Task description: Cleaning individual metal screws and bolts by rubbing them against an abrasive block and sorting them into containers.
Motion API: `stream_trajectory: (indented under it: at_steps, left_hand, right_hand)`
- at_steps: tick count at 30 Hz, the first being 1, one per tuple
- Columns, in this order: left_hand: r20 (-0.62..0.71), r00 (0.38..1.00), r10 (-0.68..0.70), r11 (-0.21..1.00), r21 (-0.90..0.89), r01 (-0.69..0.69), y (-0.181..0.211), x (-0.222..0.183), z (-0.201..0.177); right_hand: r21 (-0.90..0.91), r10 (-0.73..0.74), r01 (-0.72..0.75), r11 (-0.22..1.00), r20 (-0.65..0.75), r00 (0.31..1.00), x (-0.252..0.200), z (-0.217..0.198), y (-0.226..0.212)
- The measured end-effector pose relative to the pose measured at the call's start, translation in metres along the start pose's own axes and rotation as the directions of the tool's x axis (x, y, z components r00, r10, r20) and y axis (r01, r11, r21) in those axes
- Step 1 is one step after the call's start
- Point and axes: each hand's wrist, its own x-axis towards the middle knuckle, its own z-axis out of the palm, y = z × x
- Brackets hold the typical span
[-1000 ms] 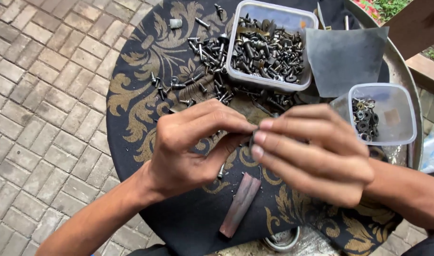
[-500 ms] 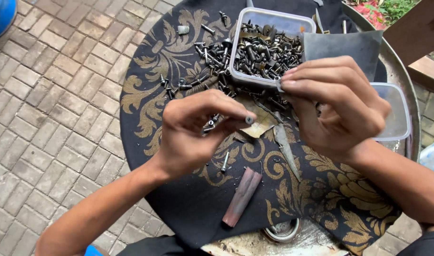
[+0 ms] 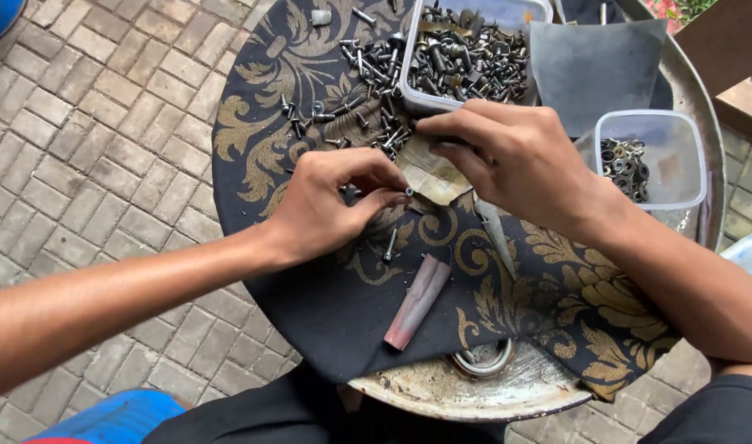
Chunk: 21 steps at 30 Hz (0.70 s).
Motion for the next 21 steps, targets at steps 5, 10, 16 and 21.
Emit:
stream_trajectory:
  at_steps: [5,10,16,21]
  left_hand:
    - [0.001,1.000,0.016,0.999,-0.045,-0.016,-0.014,0.007,0.009]
    - [-0.100,0.992,0.077,0.995,-0.053,-0.083,-0.016,0.005,0.011]
    - [-0.123,0.971,-0.203,0.960,-0.222,0.173,0.016,0.003,0.008]
    - [-0.222,0.974,0.047,0.983,-0.161,-0.085,0.011,-0.007,0.018]
  right_hand:
    - [0.029,0.041,-0.039,0.999,-0.061,0.997,0.004,-0.005,-0.004]
    - [0.021,0.016,-0.014,1.000,-0.119,0.993,0.007,-0.006,-0.011]
    - [0.153,-0.052,0.080,0.985,-0.184,0.982,0.010,-0.007,-0.026]
    - [0.107,-0.176,0.210,0.972,-0.260,0.950,0.013,-0.006,-0.038]
